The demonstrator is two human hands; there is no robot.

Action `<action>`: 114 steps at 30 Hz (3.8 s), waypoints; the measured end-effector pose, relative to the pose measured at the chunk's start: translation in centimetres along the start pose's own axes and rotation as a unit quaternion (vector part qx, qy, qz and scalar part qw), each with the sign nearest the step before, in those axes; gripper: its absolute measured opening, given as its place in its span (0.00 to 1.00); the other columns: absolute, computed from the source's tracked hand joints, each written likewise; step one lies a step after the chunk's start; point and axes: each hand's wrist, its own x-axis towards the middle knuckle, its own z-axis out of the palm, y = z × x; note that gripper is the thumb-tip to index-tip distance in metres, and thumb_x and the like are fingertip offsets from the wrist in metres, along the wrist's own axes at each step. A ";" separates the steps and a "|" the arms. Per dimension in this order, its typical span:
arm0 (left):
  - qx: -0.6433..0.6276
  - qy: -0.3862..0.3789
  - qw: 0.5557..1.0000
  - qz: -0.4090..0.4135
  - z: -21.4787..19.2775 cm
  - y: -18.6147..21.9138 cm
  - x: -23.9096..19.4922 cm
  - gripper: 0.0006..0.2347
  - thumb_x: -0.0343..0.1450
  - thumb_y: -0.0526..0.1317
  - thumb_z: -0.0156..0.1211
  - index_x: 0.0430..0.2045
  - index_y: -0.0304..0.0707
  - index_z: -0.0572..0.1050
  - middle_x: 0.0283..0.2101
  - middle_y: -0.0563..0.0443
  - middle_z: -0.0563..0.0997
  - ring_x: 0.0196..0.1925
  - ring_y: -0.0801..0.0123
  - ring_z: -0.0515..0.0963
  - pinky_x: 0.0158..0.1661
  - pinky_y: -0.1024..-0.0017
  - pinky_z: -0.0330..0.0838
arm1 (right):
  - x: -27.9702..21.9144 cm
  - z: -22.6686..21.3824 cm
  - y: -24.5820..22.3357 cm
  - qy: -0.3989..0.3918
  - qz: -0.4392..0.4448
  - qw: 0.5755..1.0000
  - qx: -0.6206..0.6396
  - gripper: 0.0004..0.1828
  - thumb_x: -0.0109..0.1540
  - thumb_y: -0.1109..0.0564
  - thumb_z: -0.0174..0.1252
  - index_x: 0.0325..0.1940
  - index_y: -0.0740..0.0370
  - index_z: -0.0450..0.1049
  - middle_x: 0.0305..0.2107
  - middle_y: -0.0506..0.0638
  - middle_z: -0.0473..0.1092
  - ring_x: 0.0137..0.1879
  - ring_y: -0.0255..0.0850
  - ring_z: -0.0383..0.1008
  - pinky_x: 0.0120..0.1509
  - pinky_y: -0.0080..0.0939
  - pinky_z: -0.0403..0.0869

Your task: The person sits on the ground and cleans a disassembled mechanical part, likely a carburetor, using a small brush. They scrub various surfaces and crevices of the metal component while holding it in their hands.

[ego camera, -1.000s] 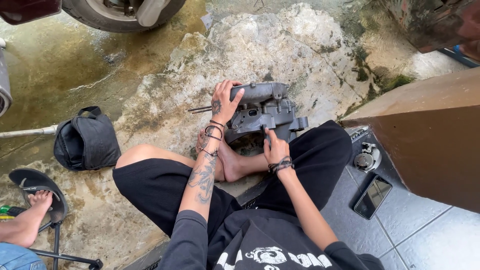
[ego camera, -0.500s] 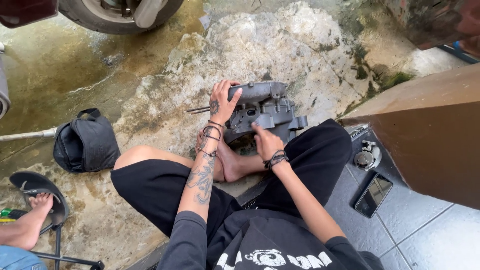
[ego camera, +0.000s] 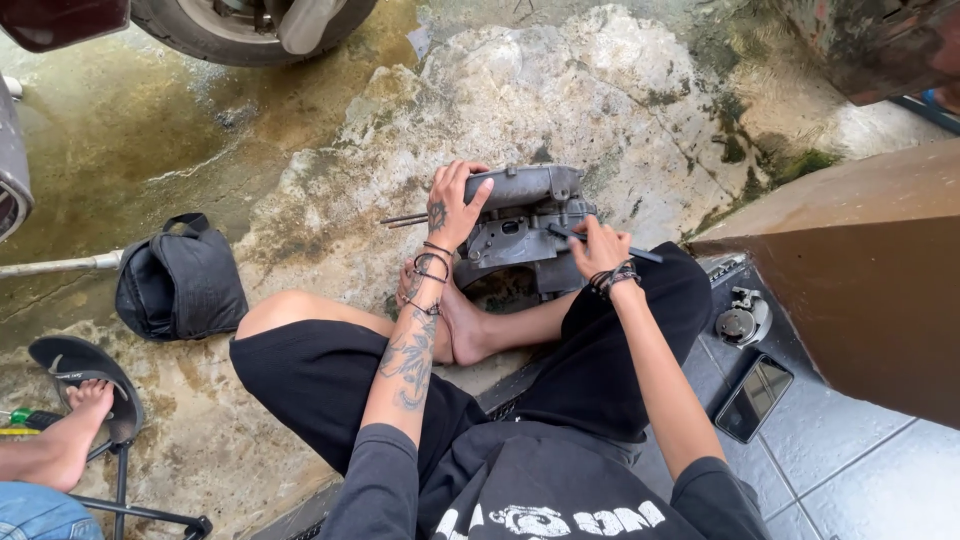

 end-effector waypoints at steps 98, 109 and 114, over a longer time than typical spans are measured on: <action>0.025 0.003 1.000 0.007 -0.1 0.2 -0.1 0.13 0.77 0.55 0.51 0.43 0.52 0.75 0.44 0.55 0.78 0.53 0.59 0.75 0.57 0.60 0.68 | 4.6 2.3 1.3 0.044 -0.082 0.985 0.145 0.07 0.61 0.47 0.65 0.42 0.42 0.76 0.31 0.47 0.78 0.45 0.55 0.79 0.49 0.56 0.76; 0.029 0.010 0.999 0.014 0.1 -0.1 -0.1 0.13 0.76 0.56 0.51 0.42 0.51 0.75 0.43 0.54 0.77 0.51 0.57 0.75 0.56 0.59 0.68 | 1.1 1.7 1.6 -0.012 -0.014 0.993 0.119 0.08 0.62 0.45 0.62 0.42 0.45 0.76 0.24 0.47 0.76 0.41 0.56 0.79 0.50 0.58 0.76; 0.028 0.014 0.999 0.011 0.1 0.1 -0.1 0.13 0.77 0.56 0.51 0.41 0.51 0.75 0.43 0.55 0.78 0.51 0.57 0.75 0.56 0.59 0.68 | -2.6 2.8 1.2 -0.147 0.041 0.987 -0.048 0.08 0.59 0.44 0.62 0.35 0.44 0.80 0.25 0.53 0.79 0.44 0.56 0.82 0.54 0.54 0.78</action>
